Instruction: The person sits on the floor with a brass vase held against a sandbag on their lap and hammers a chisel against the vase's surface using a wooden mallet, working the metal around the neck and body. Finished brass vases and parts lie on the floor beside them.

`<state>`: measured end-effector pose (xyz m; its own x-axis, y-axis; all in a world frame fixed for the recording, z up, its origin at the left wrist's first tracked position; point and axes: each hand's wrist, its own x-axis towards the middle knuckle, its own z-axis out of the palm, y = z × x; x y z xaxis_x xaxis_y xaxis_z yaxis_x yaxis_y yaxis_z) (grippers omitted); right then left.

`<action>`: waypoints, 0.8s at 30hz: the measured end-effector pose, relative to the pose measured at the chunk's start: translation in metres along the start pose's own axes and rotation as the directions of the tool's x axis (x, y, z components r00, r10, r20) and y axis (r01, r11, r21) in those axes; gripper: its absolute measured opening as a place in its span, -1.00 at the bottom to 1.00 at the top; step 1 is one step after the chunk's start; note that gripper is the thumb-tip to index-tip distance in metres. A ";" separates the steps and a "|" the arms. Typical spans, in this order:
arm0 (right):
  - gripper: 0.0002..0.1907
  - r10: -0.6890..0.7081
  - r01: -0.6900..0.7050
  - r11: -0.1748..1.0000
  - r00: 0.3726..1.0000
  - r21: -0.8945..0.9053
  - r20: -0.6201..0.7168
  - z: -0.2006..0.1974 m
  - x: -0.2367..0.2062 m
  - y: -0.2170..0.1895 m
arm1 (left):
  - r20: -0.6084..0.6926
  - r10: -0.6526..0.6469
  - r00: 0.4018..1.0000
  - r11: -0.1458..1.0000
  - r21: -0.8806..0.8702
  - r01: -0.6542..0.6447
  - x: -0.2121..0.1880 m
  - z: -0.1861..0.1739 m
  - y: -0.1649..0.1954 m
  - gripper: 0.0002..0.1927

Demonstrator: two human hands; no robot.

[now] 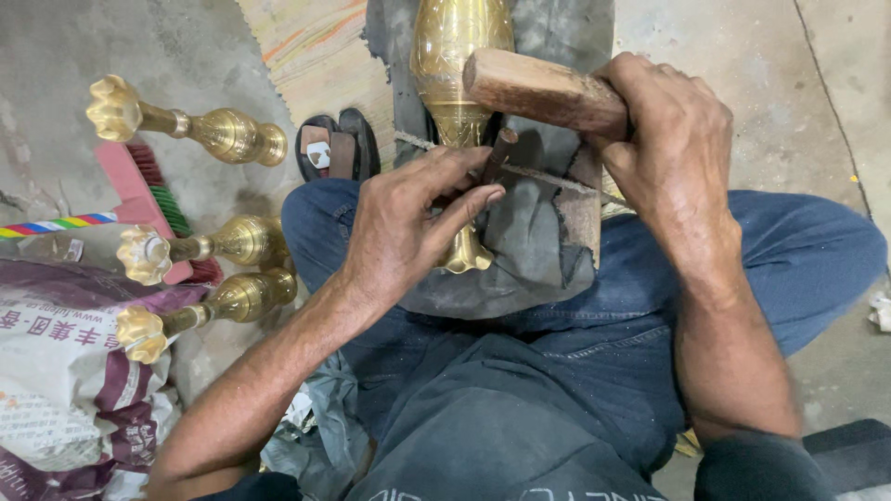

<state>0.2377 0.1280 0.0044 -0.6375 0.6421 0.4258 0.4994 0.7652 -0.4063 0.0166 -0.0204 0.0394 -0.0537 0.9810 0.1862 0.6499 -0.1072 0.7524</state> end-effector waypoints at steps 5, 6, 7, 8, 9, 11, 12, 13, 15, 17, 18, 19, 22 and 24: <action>-0.78 0.312 -0.303 0.873 0.949 0.383 0.040 0.000 0.006 0.006 | -0.009 0.040 0.999 0.999 -0.027 -0.040 0.000 -0.003 0.003 -0.64; -0.77 0.324 -0.327 0.839 0.942 0.436 0.082 -0.001 0.006 0.006 | -0.003 0.031 1.000 0.999 -0.028 -0.031 0.000 -0.003 0.003 -0.64; -0.75 0.334 -0.352 0.800 0.934 0.486 0.127 -0.002 0.007 0.006 | 0.003 0.021 1.000 0.999 -0.030 -0.021 0.001 -0.003 0.003 -0.64; -0.74 0.341 -0.379 0.757 0.924 0.532 0.173 -0.003 0.006 0.006 | 0.009 0.009 1.000 0.999 -0.033 -0.009 0.001 -0.004 0.003 -0.64; -0.71 0.197 -0.213 0.913 0.977 0.348 0.082 -0.004 0.005 0.005 | 0.005 0.012 1.000 1.000 -0.026 -0.012 0.001 -0.004 0.004 -0.65; -0.64 -0.142 0.143 0.985 0.990 -0.096 0.015 -0.004 0.004 0.003 | 0.003 0.019 1.000 1.000 -0.010 -0.019 0.001 -0.004 0.004 -0.68; -0.65 0.050 -0.051 0.994 0.999 0.096 0.011 -0.004 0.004 0.003 | 0.004 0.018 1.000 1.000 -0.012 -0.018 0.001 -0.005 0.004 -0.67; -0.66 0.237 -0.242 0.928 0.970 0.282 0.053 -0.003 0.004 0.002 | 0.004 0.014 1.000 1.000 -0.016 -0.014 0.000 -0.005 0.004 -0.66; -0.68 0.262 -0.283 0.886 0.959 0.367 0.106 0.000 0.005 0.001 | -0.005 0.015 1.000 1.000 -0.025 -0.015 -0.001 -0.004 0.004 -0.65; -0.69 0.041 -0.055 0.972 0.997 0.230 0.063 0.000 0.007 0.003 | -0.018 0.039 0.999 0.999 -0.032 -0.039 -0.001 -0.004 0.002 -0.66; -0.70 -0.031 0.025 0.985 0.999 0.171 0.034 0.001 0.007 0.003 | -0.005 0.042 0.999 0.998 -0.043 -0.042 0.001 -0.003 0.000 -0.66; -0.71 -0.031 0.032 0.988 0.999 0.153 -0.013 0.002 0.008 0.003 | 0.004 0.036 0.999 0.998 -0.051 -0.035 0.002 -0.003 -0.001 -0.65; -0.70 0.185 -0.209 0.911 0.978 0.356 0.100 0.000 0.006 0.002 | 0.018 0.025 1.000 0.998 -0.053 -0.024 0.000 -0.003 -0.001 -0.65; -0.67 0.172 -0.197 0.930 0.979 0.310 0.106 -0.003 0.004 0.002 | 0.013 0.022 1.000 0.999 -0.041 -0.021 0.001 -0.003 0.000 -0.65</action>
<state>0.2376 0.1321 0.0075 -0.6005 0.7558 0.2612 0.4080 0.5705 -0.7127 0.0146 -0.0202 0.0414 -0.0294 0.9805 0.1941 0.6192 -0.1346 0.7736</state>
